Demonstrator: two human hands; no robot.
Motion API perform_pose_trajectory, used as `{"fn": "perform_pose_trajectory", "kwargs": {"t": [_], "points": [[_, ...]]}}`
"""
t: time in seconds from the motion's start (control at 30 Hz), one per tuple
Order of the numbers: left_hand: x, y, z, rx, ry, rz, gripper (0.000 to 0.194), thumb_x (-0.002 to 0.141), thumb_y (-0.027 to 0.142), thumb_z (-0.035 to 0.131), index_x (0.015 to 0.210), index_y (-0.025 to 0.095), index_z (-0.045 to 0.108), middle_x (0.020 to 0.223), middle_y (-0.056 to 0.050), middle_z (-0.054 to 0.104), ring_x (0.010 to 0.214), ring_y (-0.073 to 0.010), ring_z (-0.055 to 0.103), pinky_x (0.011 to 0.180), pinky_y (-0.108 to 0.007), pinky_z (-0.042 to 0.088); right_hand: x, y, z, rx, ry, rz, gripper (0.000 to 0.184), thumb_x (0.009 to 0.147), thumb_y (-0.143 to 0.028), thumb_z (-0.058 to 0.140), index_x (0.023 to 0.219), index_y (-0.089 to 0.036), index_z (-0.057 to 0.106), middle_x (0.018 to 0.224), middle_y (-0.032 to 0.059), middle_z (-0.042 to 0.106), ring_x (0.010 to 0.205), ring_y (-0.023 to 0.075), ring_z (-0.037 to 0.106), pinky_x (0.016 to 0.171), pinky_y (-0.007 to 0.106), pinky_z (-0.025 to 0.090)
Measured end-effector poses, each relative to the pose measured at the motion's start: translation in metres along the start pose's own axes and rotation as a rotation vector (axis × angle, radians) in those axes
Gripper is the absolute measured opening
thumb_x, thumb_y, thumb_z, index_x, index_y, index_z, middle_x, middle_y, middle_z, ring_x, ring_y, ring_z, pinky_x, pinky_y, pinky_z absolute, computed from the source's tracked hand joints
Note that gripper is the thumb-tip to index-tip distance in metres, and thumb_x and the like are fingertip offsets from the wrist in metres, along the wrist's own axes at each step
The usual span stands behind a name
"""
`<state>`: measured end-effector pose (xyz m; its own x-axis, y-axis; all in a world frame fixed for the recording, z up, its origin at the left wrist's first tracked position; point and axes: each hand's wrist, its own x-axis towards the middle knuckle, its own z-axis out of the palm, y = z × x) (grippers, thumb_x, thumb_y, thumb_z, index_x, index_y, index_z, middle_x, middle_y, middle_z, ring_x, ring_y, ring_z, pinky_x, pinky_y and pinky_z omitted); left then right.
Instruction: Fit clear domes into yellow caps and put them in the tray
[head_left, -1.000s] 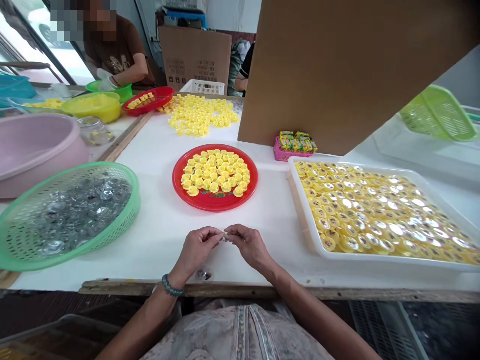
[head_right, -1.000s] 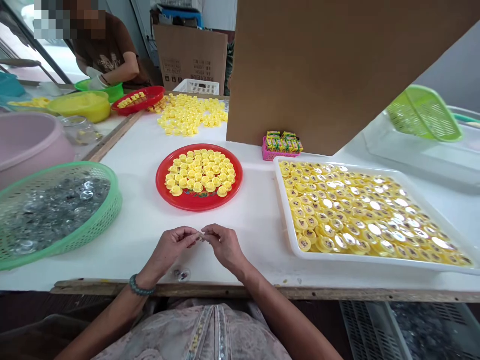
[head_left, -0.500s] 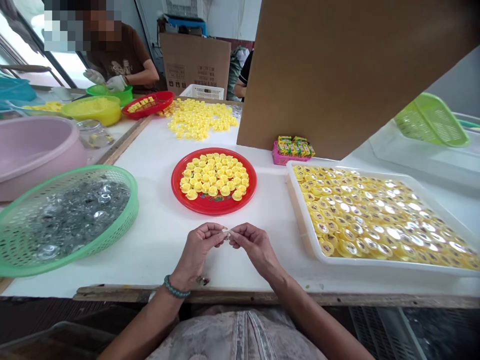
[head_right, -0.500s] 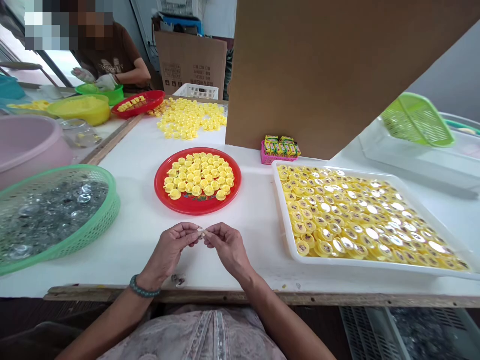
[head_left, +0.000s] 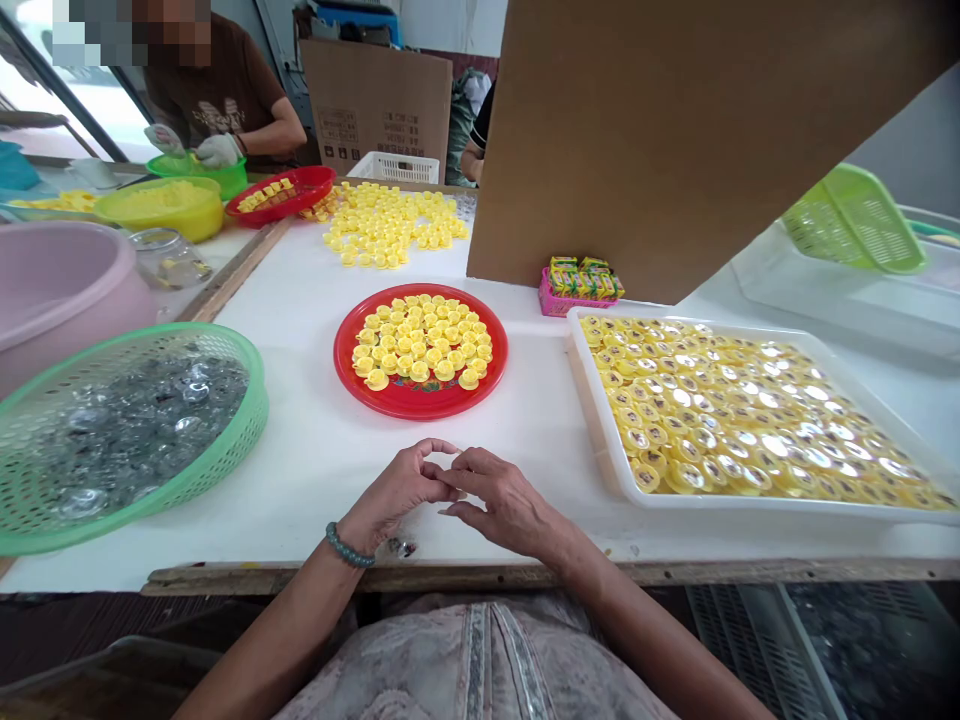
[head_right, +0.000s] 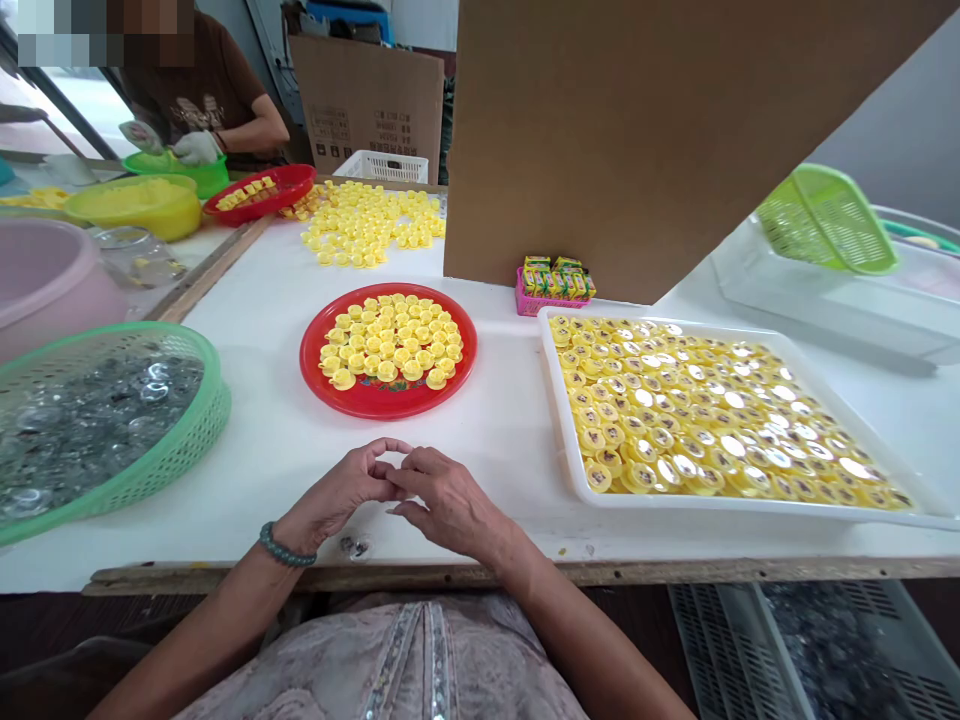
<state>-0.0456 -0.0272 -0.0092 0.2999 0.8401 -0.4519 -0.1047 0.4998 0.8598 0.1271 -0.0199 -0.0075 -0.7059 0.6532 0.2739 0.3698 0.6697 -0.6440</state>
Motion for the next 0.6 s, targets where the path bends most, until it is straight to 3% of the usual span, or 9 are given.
{"fn": "perform_pose_trajectory", "kwargs": {"t": [0.17,0.3,0.5,0.6], "points": [[0.001,0.001,0.005,0.027,0.061,-0.016,0.051,0.059,0.015,0.071,0.107,0.015,0.053,0.066,-0.001,0.065,0.065,-0.0167,0.061,0.067,-0.027,0.041,-0.004,0.007,0.008,-0.092,0.114,0.079,0.017,0.08,-0.023,0.061,0.097,-0.019,0.06,0.088,0.0066,0.059,0.083,0.0182,0.056,0.074,0.03,0.046],[0.002,-0.001,0.005,-0.018,0.143,0.058,0.049,0.063,0.022,0.074,0.107,0.014,0.054,0.069,-0.004,0.068,0.067,-0.0165,0.06,0.066,-0.027,0.039,-0.009,0.009,0.009,-0.083,0.273,0.21,0.019,0.079,-0.028,0.063,0.095,-0.019,0.059,0.085,0.0056,0.059,0.078,0.0172,0.056,0.069,0.029,0.047],[0.003,-0.002,0.003,-0.041,0.094,0.095,0.044,0.065,0.022,0.075,0.104,0.013,0.056,0.069,-0.005,0.068,0.065,-0.0148,0.058,0.063,-0.025,0.038,-0.013,0.006,0.004,0.011,0.159,0.128,0.028,0.083,-0.02,0.058,0.111,-0.023,0.057,0.1,0.0068,0.06,0.092,0.0182,0.057,0.08,0.031,0.048],[0.005,0.0,0.003,-0.031,0.101,0.144,0.044,0.066,0.022,0.074,0.105,0.013,0.055,0.071,-0.004,0.067,0.064,-0.0134,0.056,0.061,-0.024,0.038,-0.01,0.006,0.005,0.016,0.197,0.165,0.026,0.083,-0.02,0.058,0.109,-0.023,0.059,0.098,0.0066,0.061,0.088,0.0179,0.059,0.076,0.03,0.05]]}}
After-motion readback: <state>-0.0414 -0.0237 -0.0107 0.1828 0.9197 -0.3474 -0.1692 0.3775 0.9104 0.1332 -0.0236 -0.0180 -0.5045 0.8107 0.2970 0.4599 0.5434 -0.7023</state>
